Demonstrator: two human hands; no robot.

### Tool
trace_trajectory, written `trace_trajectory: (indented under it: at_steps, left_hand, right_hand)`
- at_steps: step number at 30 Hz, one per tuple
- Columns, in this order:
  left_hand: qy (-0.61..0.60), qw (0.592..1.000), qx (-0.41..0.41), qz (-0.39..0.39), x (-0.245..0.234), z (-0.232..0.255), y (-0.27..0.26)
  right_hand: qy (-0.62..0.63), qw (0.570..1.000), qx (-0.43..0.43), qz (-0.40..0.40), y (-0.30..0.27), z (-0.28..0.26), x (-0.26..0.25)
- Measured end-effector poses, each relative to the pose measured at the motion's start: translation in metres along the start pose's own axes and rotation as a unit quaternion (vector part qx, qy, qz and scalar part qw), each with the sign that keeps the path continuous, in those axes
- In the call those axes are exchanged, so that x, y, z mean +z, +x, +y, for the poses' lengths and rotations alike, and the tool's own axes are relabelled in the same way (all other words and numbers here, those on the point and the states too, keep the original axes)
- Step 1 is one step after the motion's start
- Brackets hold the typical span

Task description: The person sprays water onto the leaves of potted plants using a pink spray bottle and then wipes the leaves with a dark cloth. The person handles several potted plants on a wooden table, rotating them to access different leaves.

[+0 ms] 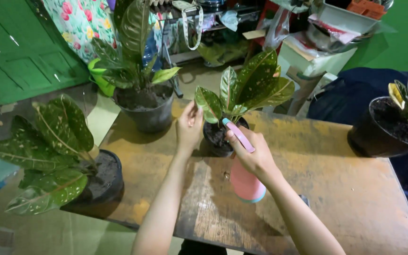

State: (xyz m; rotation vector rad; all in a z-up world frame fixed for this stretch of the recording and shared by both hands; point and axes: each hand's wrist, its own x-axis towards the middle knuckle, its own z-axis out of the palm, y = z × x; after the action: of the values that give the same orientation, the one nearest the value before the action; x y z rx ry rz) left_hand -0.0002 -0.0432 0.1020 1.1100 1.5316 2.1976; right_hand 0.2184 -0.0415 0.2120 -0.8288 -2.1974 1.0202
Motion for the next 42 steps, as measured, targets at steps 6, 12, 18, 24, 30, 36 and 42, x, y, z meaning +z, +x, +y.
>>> trace_trajectory:
  at_steps: [6, 12, 18, 24, 30, 36, 42]
  left_hand:
    - [-0.051, 0.997, -0.054, 0.011, 0.012, 0.02, -0.005]
    - [-0.039, 0.998, -0.049, 0.008, 0.012, -0.01, 0.0]
    - [-0.016, 0.999, -0.041, 0.003, 0.011, -0.001, -0.004]
    - [-0.009, 0.999, -0.038, 0.008, 0.012, 0.008, -0.005]
    - [0.143, 0.989, -0.001, 0.048, 0.011, 0.034, 0.004]
    - [0.31, 0.942, 0.114, -0.057, 0.018, 0.062, 0.068]
    - [0.346, 0.928, -0.035, -0.131, 0.047, 0.034, 0.126]
  right_hand:
    - [0.005, 1.0, 0.001, 0.007, 0.003, 0.001, 0.002]
    - [0.025, 1.0, 0.001, 0.009, 0.01, 0.026, 0.007]
    - [0.022, 1.0, 0.009, 0.009, 0.005, 0.01, 0.006]
    - [0.025, 1.0, 0.006, -0.007, 0.007, 0.019, 0.007]
    - [0.04, 0.999, -0.012, -0.001, 0.001, 0.021, 0.001]
    - [0.11, 0.991, -0.059, 0.04, -0.006, -0.031, -0.048]
    - [0.004, 0.999, -0.027, 0.044, 0.026, -0.028, -0.06]
